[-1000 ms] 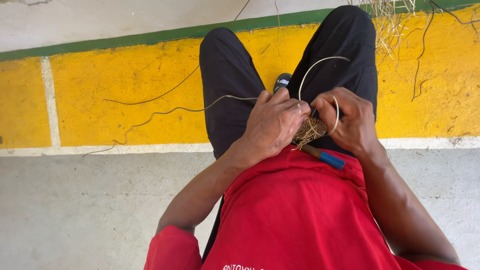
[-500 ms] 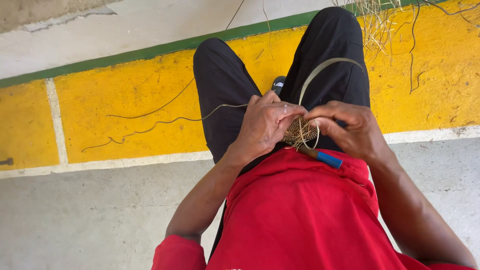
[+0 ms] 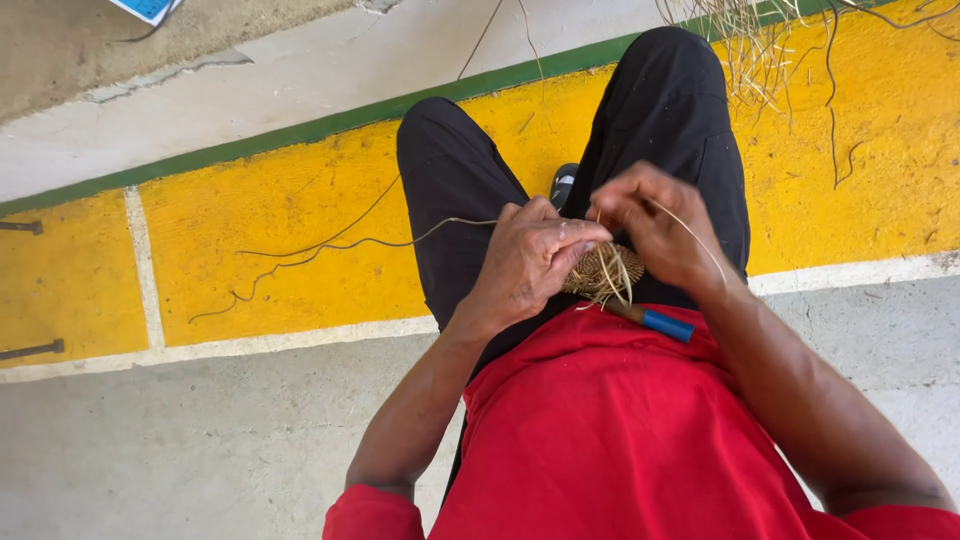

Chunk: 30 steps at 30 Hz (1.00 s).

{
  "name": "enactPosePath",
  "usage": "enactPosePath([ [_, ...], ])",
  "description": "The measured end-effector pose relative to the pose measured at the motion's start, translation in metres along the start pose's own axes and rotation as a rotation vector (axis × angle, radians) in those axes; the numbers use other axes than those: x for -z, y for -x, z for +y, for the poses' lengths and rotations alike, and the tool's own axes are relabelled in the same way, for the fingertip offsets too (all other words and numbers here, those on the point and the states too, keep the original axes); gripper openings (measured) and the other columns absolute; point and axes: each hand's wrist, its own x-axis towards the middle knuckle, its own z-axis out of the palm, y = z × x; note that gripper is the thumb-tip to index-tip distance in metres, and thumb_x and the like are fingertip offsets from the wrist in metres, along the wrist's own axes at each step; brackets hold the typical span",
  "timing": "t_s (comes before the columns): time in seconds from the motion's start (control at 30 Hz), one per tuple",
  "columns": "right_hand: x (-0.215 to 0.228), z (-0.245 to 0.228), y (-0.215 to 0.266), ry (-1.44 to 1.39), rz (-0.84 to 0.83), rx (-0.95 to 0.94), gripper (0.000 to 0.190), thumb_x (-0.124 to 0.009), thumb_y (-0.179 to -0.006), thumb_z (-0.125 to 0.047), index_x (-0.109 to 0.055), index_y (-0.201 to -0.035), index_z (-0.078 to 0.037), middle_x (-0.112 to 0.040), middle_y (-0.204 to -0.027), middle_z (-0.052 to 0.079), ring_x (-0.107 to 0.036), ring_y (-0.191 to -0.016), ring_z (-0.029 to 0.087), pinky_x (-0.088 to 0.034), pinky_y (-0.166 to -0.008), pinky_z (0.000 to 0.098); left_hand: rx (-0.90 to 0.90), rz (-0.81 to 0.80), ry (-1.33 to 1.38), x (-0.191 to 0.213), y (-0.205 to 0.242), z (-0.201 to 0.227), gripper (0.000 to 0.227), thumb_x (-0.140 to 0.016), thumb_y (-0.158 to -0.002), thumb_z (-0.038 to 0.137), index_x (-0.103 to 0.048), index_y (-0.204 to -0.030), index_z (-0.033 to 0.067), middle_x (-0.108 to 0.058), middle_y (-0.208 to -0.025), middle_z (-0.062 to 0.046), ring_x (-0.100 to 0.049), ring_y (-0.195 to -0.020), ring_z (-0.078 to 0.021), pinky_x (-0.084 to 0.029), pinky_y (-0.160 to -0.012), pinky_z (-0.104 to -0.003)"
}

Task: The recorder is weaving a small basket or mat using dry plant fibers.

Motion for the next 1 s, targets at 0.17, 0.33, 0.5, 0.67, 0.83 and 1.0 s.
enactPosePath([
  [0.17,0.023,0.001,-0.067,-0.19,0.189,0.089,0.014,-0.058,-0.116,-0.012,-0.061,-0.114,0.0,-0.071,-0.095,0.004,-0.068,-0.082,0.01,-0.059,-0.077,0.0265,-0.022,-0.025,0.038,-0.007,-0.002,-0.004,0.017,-0.072,-0.095,0.02,-0.078,-0.111,0.0233,-0.068,-0.08,0.008,-0.054,-0.081,-0.0138,-0.037,-0.081,-0.034],
  [0.33,0.008,-0.01,-0.028,-0.014,0.008,0.078,0.018,-0.059,-0.109,-0.013,-0.068,-0.12,-0.002,-0.073,-0.09,0.005,-0.068,-0.078,0.01,-0.057,-0.071,0.0261,-0.003,-0.005,0.016,-0.005,-0.005,-0.019,0.017,-0.072,-0.094,0.019,-0.08,-0.108,0.025,-0.057,-0.076,0.001,-0.054,-0.081,-0.0173,-0.038,-0.081,-0.035],
  [0.5,-0.007,-0.002,0.006,0.113,0.079,0.206,0.019,-0.062,-0.108,-0.012,-0.071,-0.094,-0.002,-0.07,-0.081,0.007,-0.065,-0.071,0.013,-0.052,-0.061,0.0307,-0.005,-0.069,0.032,-0.002,-0.003,-0.01,0.016,-0.071,-0.097,0.019,-0.079,-0.111,0.0237,-0.058,-0.076,0.002,-0.055,-0.082,-0.0177,-0.038,-0.081,-0.036],
  [0.67,-0.001,0.02,-0.04,0.544,0.308,0.47,0.038,-0.066,-0.106,-0.011,-0.047,-0.073,-0.004,-0.049,-0.069,0.012,-0.051,-0.061,0.027,-0.042,-0.058,0.0415,-0.033,-0.041,0.085,-0.004,-0.008,-0.013,0.014,-0.072,-0.096,0.019,-0.078,-0.108,0.0239,-0.064,-0.078,0.005,-0.057,-0.08,-0.0147,-0.039,-0.082,-0.035],
  [0.83,0.008,0.013,-0.099,0.48,0.448,0.557,0.042,-0.065,-0.106,-0.006,-0.045,-0.069,-0.006,-0.046,-0.06,0.007,-0.045,-0.049,0.02,-0.037,-0.048,0.0402,0.004,-0.077,0.081,-0.002,-0.004,-0.011,0.016,-0.071,-0.094,0.016,-0.079,-0.108,0.0207,-0.065,-0.08,0.001,-0.057,-0.079,-0.0165,-0.039,-0.085,-0.034],
  [1.0,0.023,-0.008,-0.11,0.606,0.429,0.647,0.041,-0.069,-0.102,-0.008,-0.048,-0.067,-0.003,-0.046,-0.057,0.008,-0.042,-0.047,0.021,-0.036,-0.049,0.04,0.04,-0.017,0.14,0.002,-0.009,-0.006,0.013,-0.069,-0.095,0.017,-0.077,-0.106,0.0178,-0.07,-0.085,0.0,-0.061,-0.081,-0.0169,-0.042,-0.088,-0.035],
])
